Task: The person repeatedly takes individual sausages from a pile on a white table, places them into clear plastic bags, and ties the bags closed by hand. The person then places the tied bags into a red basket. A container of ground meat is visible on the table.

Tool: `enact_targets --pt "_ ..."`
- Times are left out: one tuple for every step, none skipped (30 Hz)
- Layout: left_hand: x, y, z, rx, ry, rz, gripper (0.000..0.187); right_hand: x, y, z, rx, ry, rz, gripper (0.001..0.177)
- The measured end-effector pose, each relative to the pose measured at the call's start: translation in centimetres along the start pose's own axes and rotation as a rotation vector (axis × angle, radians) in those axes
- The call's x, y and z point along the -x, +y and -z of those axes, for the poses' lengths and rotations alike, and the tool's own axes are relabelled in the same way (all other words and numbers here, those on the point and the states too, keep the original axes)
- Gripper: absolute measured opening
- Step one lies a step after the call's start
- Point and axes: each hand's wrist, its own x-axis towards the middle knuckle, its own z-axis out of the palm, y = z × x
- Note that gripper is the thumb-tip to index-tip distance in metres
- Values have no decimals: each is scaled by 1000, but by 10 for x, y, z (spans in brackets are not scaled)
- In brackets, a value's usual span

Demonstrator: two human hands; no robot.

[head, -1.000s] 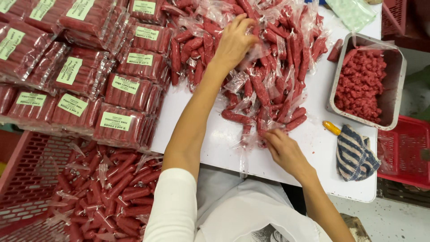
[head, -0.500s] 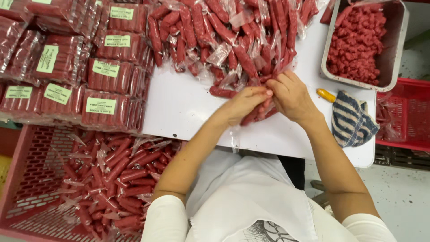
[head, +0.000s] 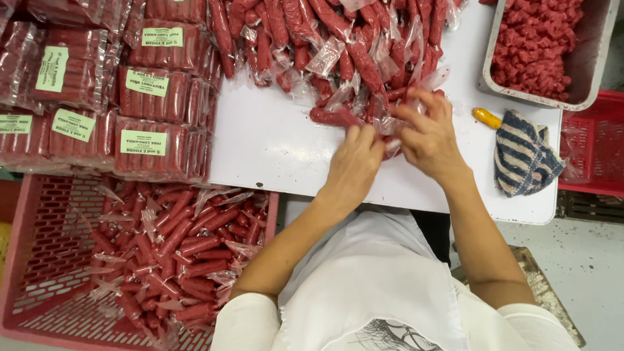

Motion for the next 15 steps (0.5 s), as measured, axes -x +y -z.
enact_targets --pt "5 1 1 -1 1 0 7 16 -1 -6 0 1 1 23" --pt "10 4 0 509 -139 147 3 35 -2 -9 -171 -64 -92 22" --pt "14 8 -1 1019 -281 294 10 54 -3 -12 -343 -128 -185 27" --pt "20 8 -21 1020 -284 296 10 62 -9 -12 -343 -129 -189 27" --pt "25 9 -40 1486 -187 590 14 71 -15 -12 -436 -173 -320 26" --pt "32 8 -58 1934 -63 899 20 79 -22 -13 -530 -213 -451 32" --pt "26 6 -65 1931 -65 903 20 81 -17 -14 -534 -212 -453 32" --pt "23 7 -72 1870 -39 897 19 86 -15 -14 -246 -155 -321 22" --pt "21 8 -79 1808 -15 890 18 91 -12 -14 40 -98 -184 25" --pt "17 6 -79 1807 -18 888 18 79 -16 -5 42 -95 -186 25" --pt "13 4 -79 1732 -34 795 18 68 -20 4 72 -24 -172 21" --pt "10 4 -80 1659 -53 703 19 57 -25 15 104 44 -161 20" --pt "7 5 -77 1661 -58 702 19 60 -23 18 108 43 -164 20" --pt "3 4 -74 1691 -111 669 21 61 -20 21 -30 63 -193 20" --pt "-1 2 -70 1721 -163 635 25 61 -18 22 -168 83 -221 19"
